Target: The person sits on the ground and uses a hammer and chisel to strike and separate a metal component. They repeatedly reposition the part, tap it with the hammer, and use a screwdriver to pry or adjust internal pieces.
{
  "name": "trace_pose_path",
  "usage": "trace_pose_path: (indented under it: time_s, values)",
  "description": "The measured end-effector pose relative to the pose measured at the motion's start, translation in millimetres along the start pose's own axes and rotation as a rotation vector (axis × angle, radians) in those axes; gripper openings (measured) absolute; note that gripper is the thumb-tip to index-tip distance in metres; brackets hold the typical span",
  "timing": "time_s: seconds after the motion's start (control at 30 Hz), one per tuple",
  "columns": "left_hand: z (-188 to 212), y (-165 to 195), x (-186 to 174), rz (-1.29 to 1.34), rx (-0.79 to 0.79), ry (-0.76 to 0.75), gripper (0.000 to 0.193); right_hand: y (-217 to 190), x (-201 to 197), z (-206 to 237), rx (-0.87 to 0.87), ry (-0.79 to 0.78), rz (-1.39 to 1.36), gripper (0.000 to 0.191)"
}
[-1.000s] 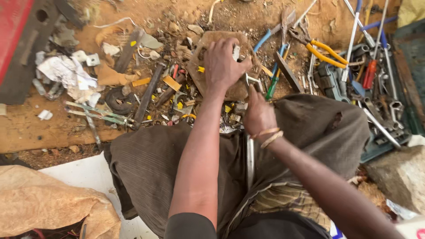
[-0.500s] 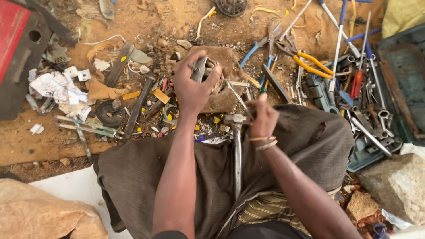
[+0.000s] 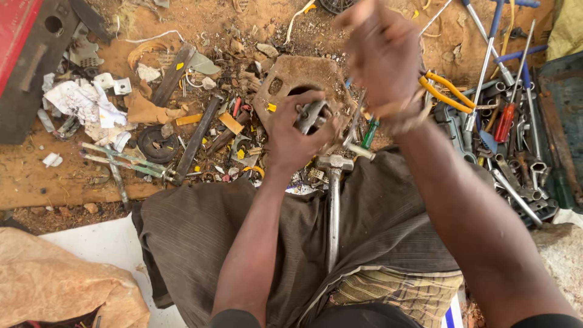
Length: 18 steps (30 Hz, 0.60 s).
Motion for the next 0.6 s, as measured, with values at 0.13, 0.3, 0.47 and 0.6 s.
trace_pose_path:
  time_s: [0.13,0.3,0.47,0.6]
  values:
    - [-4.2,-23.8,13.2,0.092,-0.167,0.176,0.049,9.2,48.9,85.0,0.375,-0.492,1.214,0.013]
    - [-6.8,-57.7,9.5,0.274,-0.206,0.356,0.039,20.6,30.2,171.5,-0.772,-0.322,1.204,0.040]
    - [-9.0,-68.2,-9.4,0.157,0.026,0.308,0.032,55.3,-13.5,190.9,-0.107,-0.150,0.514,0.041]
    - [-5.9,-59.6,-12.9,0.015,0.312,0.299,0.028,37.1,-51.6,215.7,0.181,0.138,-0.313,0.037]
Point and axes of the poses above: each hand's wrist, its own z-axis away from the middle knuckle, its own x-axis out of the palm, y = z × x, the point moved 1 cm from there along -z, towards the middle knuckle, and after that the axes turned 2 degrees about -y, right-handed, at the moved point
